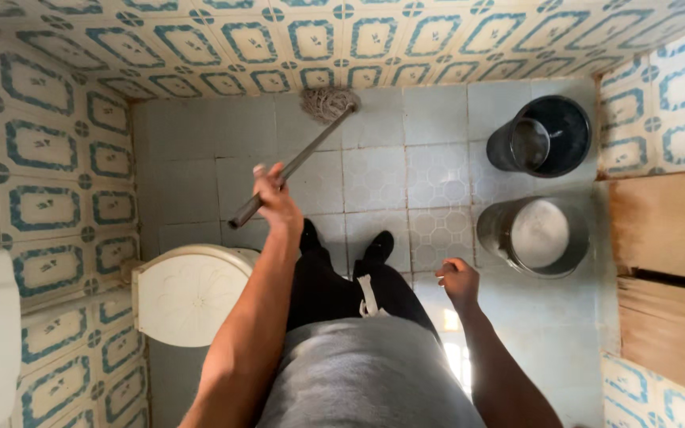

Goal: The person mops a tiled floor using a mop and bucket. They squeeze the mop head by hand in the bucket and then move the mop across the floor tiles around a toilet.

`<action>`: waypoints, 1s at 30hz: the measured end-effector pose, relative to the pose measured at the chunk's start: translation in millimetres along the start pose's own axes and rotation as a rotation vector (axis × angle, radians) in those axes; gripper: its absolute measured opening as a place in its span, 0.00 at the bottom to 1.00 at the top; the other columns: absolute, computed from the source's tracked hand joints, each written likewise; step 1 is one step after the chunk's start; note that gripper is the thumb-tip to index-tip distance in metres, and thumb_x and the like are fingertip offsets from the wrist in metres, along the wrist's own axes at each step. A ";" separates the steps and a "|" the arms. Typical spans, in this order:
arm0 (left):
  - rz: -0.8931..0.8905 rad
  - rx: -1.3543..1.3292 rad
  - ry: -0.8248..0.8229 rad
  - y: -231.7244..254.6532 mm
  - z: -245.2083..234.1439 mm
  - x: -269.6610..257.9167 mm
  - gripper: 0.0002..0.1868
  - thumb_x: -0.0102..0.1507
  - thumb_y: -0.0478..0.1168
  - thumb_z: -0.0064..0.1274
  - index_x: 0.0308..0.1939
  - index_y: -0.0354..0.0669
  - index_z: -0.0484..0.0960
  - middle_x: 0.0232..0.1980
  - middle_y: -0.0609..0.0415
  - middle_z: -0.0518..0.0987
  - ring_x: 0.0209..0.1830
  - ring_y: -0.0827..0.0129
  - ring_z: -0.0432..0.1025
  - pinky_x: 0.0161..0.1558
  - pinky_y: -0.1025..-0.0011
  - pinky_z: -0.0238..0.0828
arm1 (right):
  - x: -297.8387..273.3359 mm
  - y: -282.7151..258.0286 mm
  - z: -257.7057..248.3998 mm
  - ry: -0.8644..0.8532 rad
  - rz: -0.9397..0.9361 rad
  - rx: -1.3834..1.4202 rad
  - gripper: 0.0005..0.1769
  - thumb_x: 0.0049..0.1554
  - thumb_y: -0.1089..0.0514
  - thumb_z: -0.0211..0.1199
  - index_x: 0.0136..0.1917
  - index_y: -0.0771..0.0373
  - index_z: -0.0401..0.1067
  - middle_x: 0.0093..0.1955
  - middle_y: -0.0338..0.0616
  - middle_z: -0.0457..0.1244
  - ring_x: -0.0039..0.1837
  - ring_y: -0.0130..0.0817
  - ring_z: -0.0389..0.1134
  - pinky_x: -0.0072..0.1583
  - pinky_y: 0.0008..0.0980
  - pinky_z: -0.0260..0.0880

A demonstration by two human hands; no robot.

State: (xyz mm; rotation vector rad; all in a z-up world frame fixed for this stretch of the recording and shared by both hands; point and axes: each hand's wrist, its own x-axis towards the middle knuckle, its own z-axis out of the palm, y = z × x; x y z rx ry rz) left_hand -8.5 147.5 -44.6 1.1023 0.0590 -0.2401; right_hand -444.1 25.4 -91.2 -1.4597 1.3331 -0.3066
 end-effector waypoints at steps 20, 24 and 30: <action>-0.342 -0.621 -0.905 -140.3 117.8 -5.8 0.15 0.69 0.43 0.50 0.32 0.37 0.80 0.33 0.49 0.74 0.35 0.70 0.69 0.40 0.74 0.69 | -143.9 6.1 29.9 0.352 0.610 0.208 0.18 0.63 0.56 0.53 0.60 0.70 0.72 0.47 0.55 0.72 0.41 0.39 0.70 0.44 0.35 0.68; 0.124 0.410 -1.678 -63.4 133.0 -87.4 0.04 0.52 0.39 0.63 0.25 0.47 0.83 0.28 0.53 0.81 0.28 0.67 0.76 0.35 0.65 0.76 | -140.1 0.7 34.7 0.343 0.593 0.165 0.17 0.63 0.56 0.54 0.59 0.70 0.72 0.46 0.52 0.72 0.40 0.36 0.70 0.43 0.33 0.69; 0.403 0.764 -1.891 -2.9 99.7 -68.7 0.06 0.51 0.41 0.54 0.21 0.47 0.76 0.20 0.50 0.76 0.19 0.60 0.71 0.28 0.60 0.71 | -88.6 -27.8 48.6 0.261 0.416 0.116 0.15 0.63 0.58 0.54 0.56 0.69 0.74 0.42 0.52 0.72 0.38 0.34 0.69 0.42 0.32 0.68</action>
